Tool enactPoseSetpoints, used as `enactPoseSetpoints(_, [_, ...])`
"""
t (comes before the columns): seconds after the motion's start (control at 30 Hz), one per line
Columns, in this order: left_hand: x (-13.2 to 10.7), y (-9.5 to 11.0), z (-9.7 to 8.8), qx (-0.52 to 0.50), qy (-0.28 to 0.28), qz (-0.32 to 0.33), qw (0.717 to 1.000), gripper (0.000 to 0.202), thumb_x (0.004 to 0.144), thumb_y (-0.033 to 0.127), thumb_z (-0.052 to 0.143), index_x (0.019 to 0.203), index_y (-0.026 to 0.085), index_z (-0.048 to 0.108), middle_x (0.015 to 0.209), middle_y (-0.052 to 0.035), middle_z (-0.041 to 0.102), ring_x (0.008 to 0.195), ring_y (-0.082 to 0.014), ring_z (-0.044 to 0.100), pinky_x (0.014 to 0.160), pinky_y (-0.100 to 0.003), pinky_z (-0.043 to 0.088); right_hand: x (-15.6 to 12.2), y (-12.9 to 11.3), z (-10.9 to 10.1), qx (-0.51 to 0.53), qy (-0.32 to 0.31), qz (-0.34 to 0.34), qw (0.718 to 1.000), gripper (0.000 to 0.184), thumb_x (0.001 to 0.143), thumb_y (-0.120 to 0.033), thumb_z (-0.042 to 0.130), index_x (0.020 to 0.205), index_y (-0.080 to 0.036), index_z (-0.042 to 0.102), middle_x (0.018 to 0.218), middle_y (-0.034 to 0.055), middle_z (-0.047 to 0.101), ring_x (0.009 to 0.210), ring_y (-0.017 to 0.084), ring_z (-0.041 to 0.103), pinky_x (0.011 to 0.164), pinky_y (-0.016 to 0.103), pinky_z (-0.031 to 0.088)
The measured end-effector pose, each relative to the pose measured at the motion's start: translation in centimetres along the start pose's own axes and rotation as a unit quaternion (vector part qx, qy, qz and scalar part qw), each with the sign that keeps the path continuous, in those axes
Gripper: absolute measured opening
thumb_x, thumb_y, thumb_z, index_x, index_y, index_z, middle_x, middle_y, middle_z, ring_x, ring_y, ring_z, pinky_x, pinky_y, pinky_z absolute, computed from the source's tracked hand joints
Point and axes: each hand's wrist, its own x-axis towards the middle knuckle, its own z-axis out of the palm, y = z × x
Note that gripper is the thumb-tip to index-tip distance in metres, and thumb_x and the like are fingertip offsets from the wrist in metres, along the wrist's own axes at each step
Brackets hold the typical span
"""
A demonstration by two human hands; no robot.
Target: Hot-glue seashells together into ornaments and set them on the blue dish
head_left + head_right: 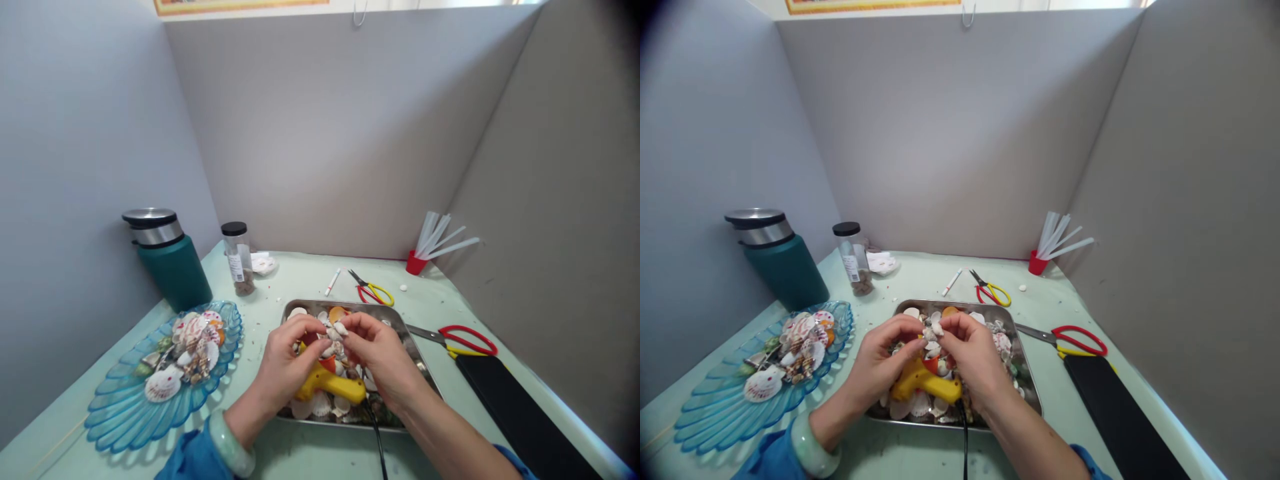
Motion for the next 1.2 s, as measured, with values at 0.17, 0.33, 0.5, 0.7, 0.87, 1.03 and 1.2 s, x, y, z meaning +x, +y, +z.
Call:
enactPoseSetpoints(0.17, [0.2, -0.6, 0.0, -0.031, 0.001, -0.034, 0.999, 0.009, 0.081, 0.021, 0.060, 0.083, 0.016, 0.067, 0.085, -0.0060, 0.066, 0.078, -0.0160, 0.061, 0.071, -0.026, 0.048, 0.1, 0.0, -0.1, -0.008, -0.004, -0.008, 1.000, 0.022, 0.062, -0.031, 0.074, 0.073, -0.016, 0.063, 0.060, -0.0039, 0.058, 0.047, 0.006, 0.042, 0.045, 0.019, 0.032])
enactPoseSetpoints(0.33, [0.1, -0.9, 0.0, -0.052, 0.012, -0.065, 0.996, 0.011, 0.081, 0.025, 0.060, 0.082, 0.016, 0.067, 0.086, -0.0052, 0.066, 0.077, -0.0156, 0.061, 0.069, -0.024, 0.048, 0.2, -0.1, -0.1, -0.011, 0.000, -0.020, 1.000, 0.023, 0.063, -0.033, 0.074, 0.074, -0.016, 0.064, 0.058, -0.0042, 0.056, 0.049, 0.007, 0.044, 0.047, 0.020, 0.035])
enactPoseSetpoints(0.5, [0.1, -0.8, 0.1, -0.052, 0.011, -0.064, 0.997, 0.013, 0.082, 0.026, 0.059, 0.080, 0.016, 0.066, 0.082, -0.0047, 0.066, 0.074, -0.0150, 0.060, 0.067, -0.023, 0.047, 0.2, -0.1, -0.1, 0.005, -0.006, -0.013, 1.000, 0.027, 0.062, -0.035, 0.077, 0.076, -0.016, 0.064, 0.060, -0.0034, 0.058, 0.050, 0.008, 0.047, 0.047, 0.019, 0.036])
enactPoseSetpoints(0.7, [0.0, -0.8, 0.1, -0.043, 0.021, -0.055, 0.997, 0.013, 0.082, 0.026, 0.059, 0.080, 0.016, 0.067, 0.082, -0.0048, 0.066, 0.074, -0.0150, 0.060, 0.065, -0.023, 0.046, 0.1, 0.1, -0.1, 0.023, -0.008, -0.016, 1.000, 0.026, 0.063, -0.036, 0.077, 0.076, -0.016, 0.066, 0.057, -0.0041, 0.058, 0.049, 0.007, 0.047, 0.047, 0.018, 0.036])
enactPoseSetpoints(0.87, [0.0, -0.7, 0.0, -0.036, 0.018, -0.056, 0.998, 0.012, 0.082, 0.026, 0.059, 0.080, 0.016, 0.066, 0.081, -0.0040, 0.065, 0.073, -0.0143, 0.060, 0.064, -0.022, 0.046, 0.4, 0.2, -0.3, 0.013, 0.003, -0.033, 0.999, 0.027, 0.063, -0.037, 0.077, 0.077, -0.015, 0.066, 0.059, -0.0033, 0.059, 0.050, 0.007, 0.048, 0.046, 0.019, 0.036])
enactPoseSetpoints(1.03, [0.1, -0.6, 0.0, -0.031, 0.019, -0.066, 0.997, 0.013, 0.083, 0.025, 0.059, 0.080, 0.016, 0.067, 0.081, -0.0038, 0.066, 0.073, -0.0140, 0.060, 0.064, -0.022, 0.046, 1.0, 0.1, -0.8, -0.044, 0.049, -0.061, 0.996, 0.024, 0.065, -0.036, 0.075, 0.075, -0.016, 0.065, 0.060, -0.0029, 0.060, 0.051, 0.008, 0.048, 0.047, 0.020, 0.036])
enactPoseSetpoints(1.2, [0.0, -0.4, 0.0, -0.031, 0.018, -0.062, 0.997, 0.013, 0.082, 0.024, 0.058, 0.079, 0.015, 0.067, 0.080, -0.0044, 0.066, 0.074, -0.0142, 0.060, 0.065, -0.022, 0.046, 1.2, -0.4, -1.0, -0.062, 0.043, -0.067, 0.995, 0.024, 0.065, -0.036, 0.073, 0.074, -0.015, 0.064, 0.059, -0.0024, 0.059, 0.051, 0.009, 0.048, 0.047, 0.020, 0.036])
